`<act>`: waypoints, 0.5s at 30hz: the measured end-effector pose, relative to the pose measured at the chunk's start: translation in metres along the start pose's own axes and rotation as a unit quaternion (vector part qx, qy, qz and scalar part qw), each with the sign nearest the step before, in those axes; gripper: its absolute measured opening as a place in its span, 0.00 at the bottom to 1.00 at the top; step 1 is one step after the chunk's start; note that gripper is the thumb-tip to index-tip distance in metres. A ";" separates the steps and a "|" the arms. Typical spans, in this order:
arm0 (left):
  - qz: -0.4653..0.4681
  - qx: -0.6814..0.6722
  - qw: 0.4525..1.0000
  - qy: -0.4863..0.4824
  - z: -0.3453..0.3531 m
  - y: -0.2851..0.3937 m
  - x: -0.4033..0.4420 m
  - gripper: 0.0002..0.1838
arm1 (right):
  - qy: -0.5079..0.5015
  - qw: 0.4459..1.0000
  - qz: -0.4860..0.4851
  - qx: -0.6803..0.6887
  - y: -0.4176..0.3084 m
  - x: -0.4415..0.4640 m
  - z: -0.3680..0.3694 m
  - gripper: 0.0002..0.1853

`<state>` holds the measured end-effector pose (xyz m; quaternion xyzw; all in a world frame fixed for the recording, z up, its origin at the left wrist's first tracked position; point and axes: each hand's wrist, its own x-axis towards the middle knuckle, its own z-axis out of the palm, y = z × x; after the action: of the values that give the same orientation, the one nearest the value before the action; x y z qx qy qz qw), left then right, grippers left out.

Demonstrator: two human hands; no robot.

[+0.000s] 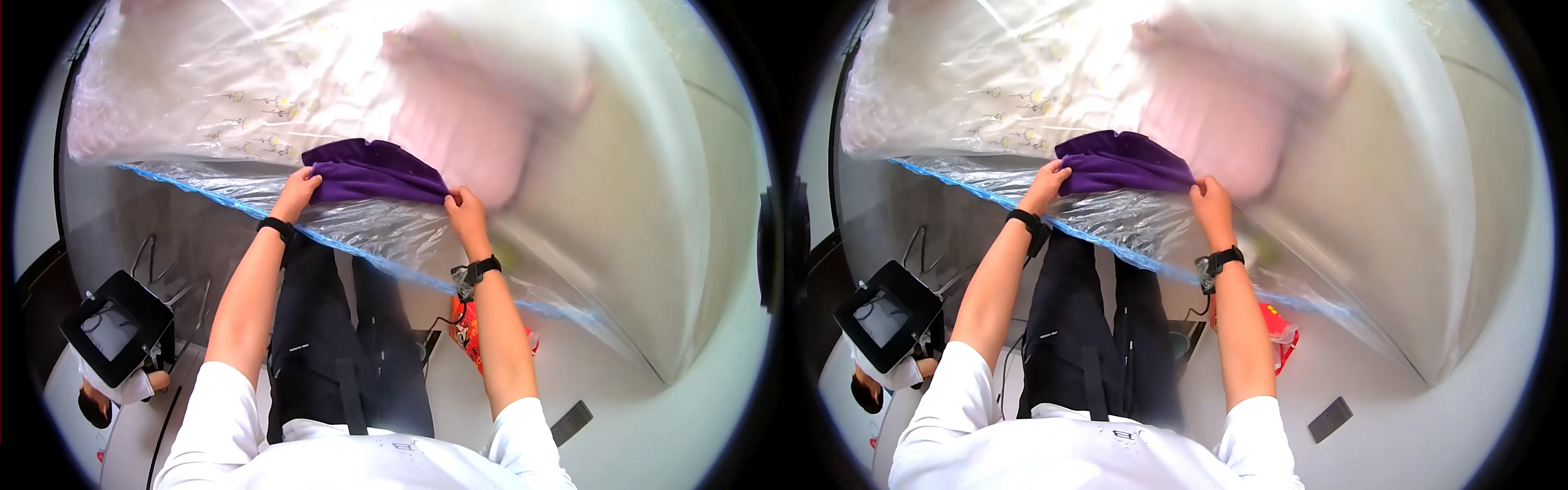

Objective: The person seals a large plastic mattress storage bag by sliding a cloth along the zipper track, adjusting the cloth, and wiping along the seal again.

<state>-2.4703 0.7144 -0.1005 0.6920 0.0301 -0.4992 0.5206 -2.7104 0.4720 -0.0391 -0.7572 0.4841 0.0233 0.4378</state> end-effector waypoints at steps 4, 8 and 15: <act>-0.016 0.043 0.998 0.031 -0.005 -0.013 -0.017 0.12 | -0.001 0.998 0.021 0.053 0.001 -0.015 0.010 0.09; 0.048 -0.129 0.989 0.061 0.004 0.010 -0.041 0.10 | 0.118 0.948 0.020 0.294 -0.046 -0.045 0.003 0.09; 0.045 -0.323 0.931 -0.163 0.044 0.102 -0.132 0.22 | 0.116 0.803 -0.088 0.577 -0.129 -0.117 -0.086 0.10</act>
<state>-2.5082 0.6979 0.0670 0.3961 0.0731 -0.5447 0.7355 -2.7084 0.5155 0.1506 -0.4007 0.3868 -0.3874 0.7347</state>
